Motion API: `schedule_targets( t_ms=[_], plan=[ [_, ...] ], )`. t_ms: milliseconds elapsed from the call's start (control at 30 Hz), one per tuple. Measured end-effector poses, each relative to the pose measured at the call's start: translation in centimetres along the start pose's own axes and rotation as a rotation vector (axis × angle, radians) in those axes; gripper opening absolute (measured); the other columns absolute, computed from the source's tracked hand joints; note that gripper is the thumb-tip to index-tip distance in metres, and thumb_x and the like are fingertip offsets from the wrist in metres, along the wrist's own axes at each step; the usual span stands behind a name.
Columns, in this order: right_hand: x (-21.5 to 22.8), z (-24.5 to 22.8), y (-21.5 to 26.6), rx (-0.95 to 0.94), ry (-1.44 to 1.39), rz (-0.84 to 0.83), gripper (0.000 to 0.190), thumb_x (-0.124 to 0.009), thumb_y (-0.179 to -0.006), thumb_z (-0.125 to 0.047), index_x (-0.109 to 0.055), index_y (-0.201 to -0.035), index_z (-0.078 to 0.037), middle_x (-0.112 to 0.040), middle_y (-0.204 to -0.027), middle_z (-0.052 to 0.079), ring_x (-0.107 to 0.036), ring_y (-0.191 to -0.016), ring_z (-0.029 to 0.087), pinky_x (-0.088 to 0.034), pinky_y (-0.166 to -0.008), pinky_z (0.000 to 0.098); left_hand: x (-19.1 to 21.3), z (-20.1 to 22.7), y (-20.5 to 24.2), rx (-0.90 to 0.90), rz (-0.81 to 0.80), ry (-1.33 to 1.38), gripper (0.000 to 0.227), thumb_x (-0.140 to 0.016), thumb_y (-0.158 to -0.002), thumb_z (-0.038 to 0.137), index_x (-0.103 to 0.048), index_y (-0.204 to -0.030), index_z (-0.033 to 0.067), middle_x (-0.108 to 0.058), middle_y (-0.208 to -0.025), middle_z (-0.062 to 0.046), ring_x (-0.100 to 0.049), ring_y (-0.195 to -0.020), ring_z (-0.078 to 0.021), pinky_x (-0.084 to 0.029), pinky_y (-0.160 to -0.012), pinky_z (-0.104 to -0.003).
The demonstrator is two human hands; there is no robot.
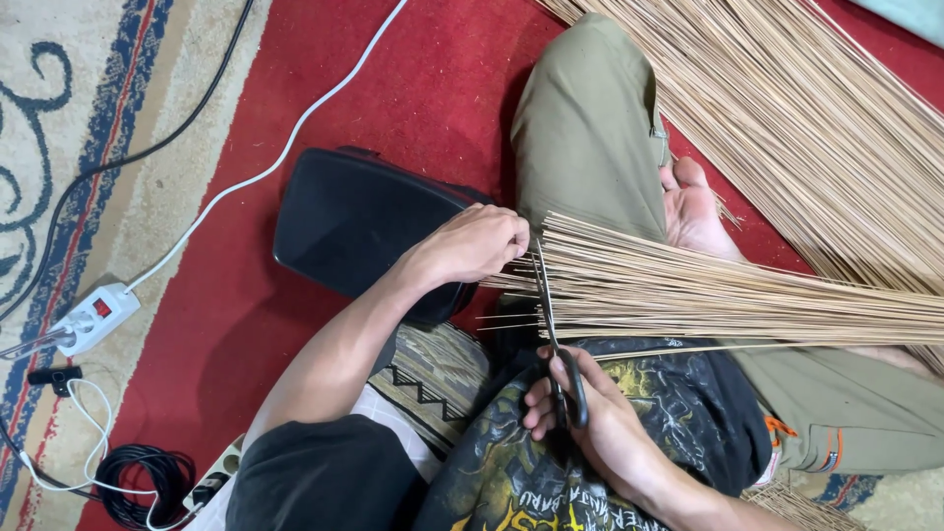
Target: Trimming bundles of thin wooden sticks to a uniform length using a pair of scissors while sitting on the floor.
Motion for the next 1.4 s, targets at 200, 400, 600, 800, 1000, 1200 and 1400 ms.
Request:
schedule_targets(
  t_ms=[200,400,600,800,1000,1200,1400],
  plan=[
    [0.0,0.0,0.2,-0.024,-0.005,0.026,0.042,-0.048,-0.104,-0.028,-0.055,-0.134,-0.001,-0.063,-0.088,0.022,-0.065,-0.076,0.031,-0.050,-0.066,0.0422,0.2,0.0,0.1,0.026,0.003,0.004,0.012,-0.061,-0.089,0.007,-0.072,-0.087,0.0004,-0.076,-0.092,-0.011,-0.073,-0.076,-0.0301,-0.057,-0.076,-0.043],
    [-0.1,0.5,-1.6,0.014,-0.060,0.009,0.042,-0.051,-0.102,-0.031,-0.052,-0.131,0.000,-0.064,-0.085,0.022,-0.065,-0.074,0.032,-0.050,-0.066,0.0422,0.1,0.0,0.0,0.021,0.009,0.002,0.011,-0.062,-0.088,0.006,-0.071,-0.086,0.0004,-0.077,-0.090,-0.010,-0.073,-0.074,-0.0293,-0.057,-0.074,-0.043],
    [-1.1,-0.4,-2.3,0.038,-0.056,0.024,0.039,-0.051,-0.103,-0.031,-0.050,-0.130,-0.003,-0.062,-0.086,0.021,-0.064,-0.075,0.031,-0.050,-0.068,0.0420,0.3,0.3,0.2,0.027,-0.008,0.023,0.011,-0.061,-0.088,0.006,-0.070,-0.084,0.0004,-0.076,-0.086,-0.010,-0.072,-0.072,-0.0297,-0.056,-0.073,-0.043],
    [-1.2,-0.5,-2.9,0.048,-0.070,0.010,0.039,-0.053,-0.103,-0.030,-0.051,-0.127,0.000,-0.063,-0.089,0.020,-0.063,-0.076,0.030,-0.051,-0.069,0.0410,0.1,0.1,0.1,0.012,-0.006,0.008,0.011,-0.062,-0.087,0.007,-0.071,-0.087,0.0002,-0.078,-0.088,-0.010,-0.073,-0.073,-0.0300,-0.056,-0.073,-0.043],
    [-0.9,-0.3,-3.4,0.061,-0.066,0.013,0.037,-0.055,-0.102,-0.029,-0.053,-0.123,0.001,-0.063,-0.088,0.020,-0.064,-0.076,0.030,-0.052,-0.069,0.0406,0.0,0.0,0.1,-0.024,0.008,0.027,0.009,-0.062,-0.085,0.005,-0.069,-0.082,0.0003,-0.076,-0.083,-0.010,-0.071,-0.070,-0.0300,-0.056,-0.070,-0.043],
    [-1.0,-0.5,-3.6,0.080,-0.098,-0.004,0.036,-0.057,-0.102,-0.029,-0.054,-0.122,0.001,-0.064,-0.086,0.019,-0.063,-0.075,0.029,-0.052,-0.068,0.0398,0.0,0.0,0.2,-0.019,0.008,0.025,0.011,-0.062,-0.086,0.006,-0.071,-0.085,-0.0003,-0.077,-0.087,-0.011,-0.072,-0.071,-0.0299,-0.056,-0.072,-0.043],
    [-1.0,-0.6,-3.8,0.081,-0.087,-0.003,0.034,-0.055,-0.103,-0.028,-0.054,-0.123,0.000,-0.063,-0.086,0.018,-0.063,-0.074,0.028,-0.052,-0.068,0.0400,0.1,0.2,0.3,-0.028,0.006,0.018,0.011,-0.061,-0.085,0.006,-0.070,-0.084,0.0005,-0.077,-0.086,-0.010,-0.072,-0.071,-0.0303,-0.056,-0.073,-0.043]
  ],
)
Point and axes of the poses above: each hand's wrist, its own y-axis away from the middle knuckle, its own x-axis out of the back of the hand, z = x × y, the point moved 10 cm from there along -y, towards the middle knuckle
